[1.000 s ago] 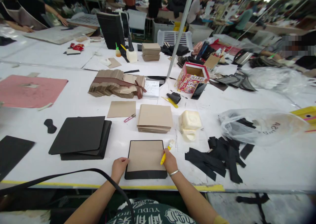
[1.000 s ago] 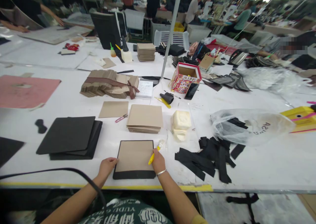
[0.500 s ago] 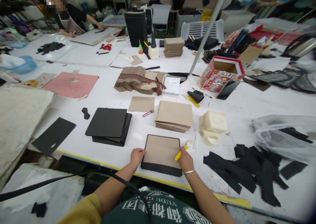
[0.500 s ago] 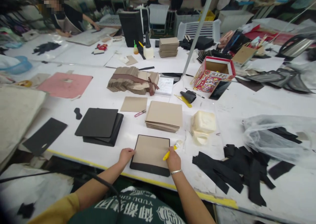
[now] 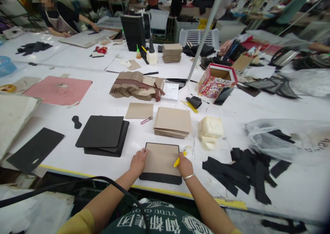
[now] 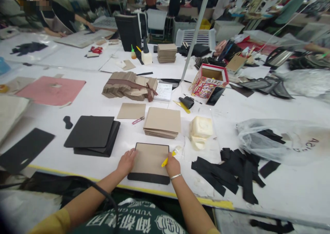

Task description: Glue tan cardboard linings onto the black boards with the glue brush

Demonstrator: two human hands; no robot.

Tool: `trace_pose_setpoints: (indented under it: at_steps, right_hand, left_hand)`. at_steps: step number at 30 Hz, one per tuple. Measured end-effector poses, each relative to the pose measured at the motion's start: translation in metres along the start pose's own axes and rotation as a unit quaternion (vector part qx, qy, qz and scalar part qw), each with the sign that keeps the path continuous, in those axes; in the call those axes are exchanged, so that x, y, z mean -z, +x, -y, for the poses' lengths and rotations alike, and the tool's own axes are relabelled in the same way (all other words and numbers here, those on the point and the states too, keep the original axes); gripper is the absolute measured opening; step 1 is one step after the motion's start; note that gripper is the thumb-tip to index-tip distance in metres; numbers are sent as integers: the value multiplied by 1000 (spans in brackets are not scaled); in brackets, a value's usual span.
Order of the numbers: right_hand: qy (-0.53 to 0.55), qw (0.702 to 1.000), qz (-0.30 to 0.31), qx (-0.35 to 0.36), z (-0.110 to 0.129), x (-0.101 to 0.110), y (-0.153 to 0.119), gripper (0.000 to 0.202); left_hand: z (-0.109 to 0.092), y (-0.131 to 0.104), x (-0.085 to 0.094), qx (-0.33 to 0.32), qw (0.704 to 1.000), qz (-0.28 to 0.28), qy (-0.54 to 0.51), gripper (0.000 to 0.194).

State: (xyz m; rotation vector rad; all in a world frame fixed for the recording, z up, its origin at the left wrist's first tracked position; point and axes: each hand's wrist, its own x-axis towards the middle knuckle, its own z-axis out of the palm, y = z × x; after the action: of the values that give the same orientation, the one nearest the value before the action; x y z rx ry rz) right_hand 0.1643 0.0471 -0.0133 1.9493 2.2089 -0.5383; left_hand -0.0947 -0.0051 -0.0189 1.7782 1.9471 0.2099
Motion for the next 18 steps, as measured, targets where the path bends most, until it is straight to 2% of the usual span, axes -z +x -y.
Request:
trace_pose_setpoints:
  at_steps: [2, 4, 7, 12, 15, 18]
  right_hand:
    - [-19, 1000, 3, 0, 0, 4, 1, 20]
    - [-37, 999, -2, -12, -3, 8, 0, 21]
    - [-52, 997, -49, -13, -6, 10, -2, 18]
    - [-24, 977, -154, 144, 0, -7, 1, 28]
    - [-9, 967, -153, 203, 3, -18, 5, 26]
    - [20, 969, -143, 202, 4, -14, 2, 20]
  left_hand:
    - [-3, 3, -5, -138, 985, 28, 98, 51]
    - [-6, 5, -10, -211, 963, 43, 160, 49]
    - [-12, 8, -16, -222, 955, 36, 192, 44]
    - [-22, 4, -20, -194, 961, 49, 192, 57]
    - [-22, 2, -23, -180, 965, 50, 186, 64]
    - [-18, 0, -28, -179, 967, 43, 176, 67]
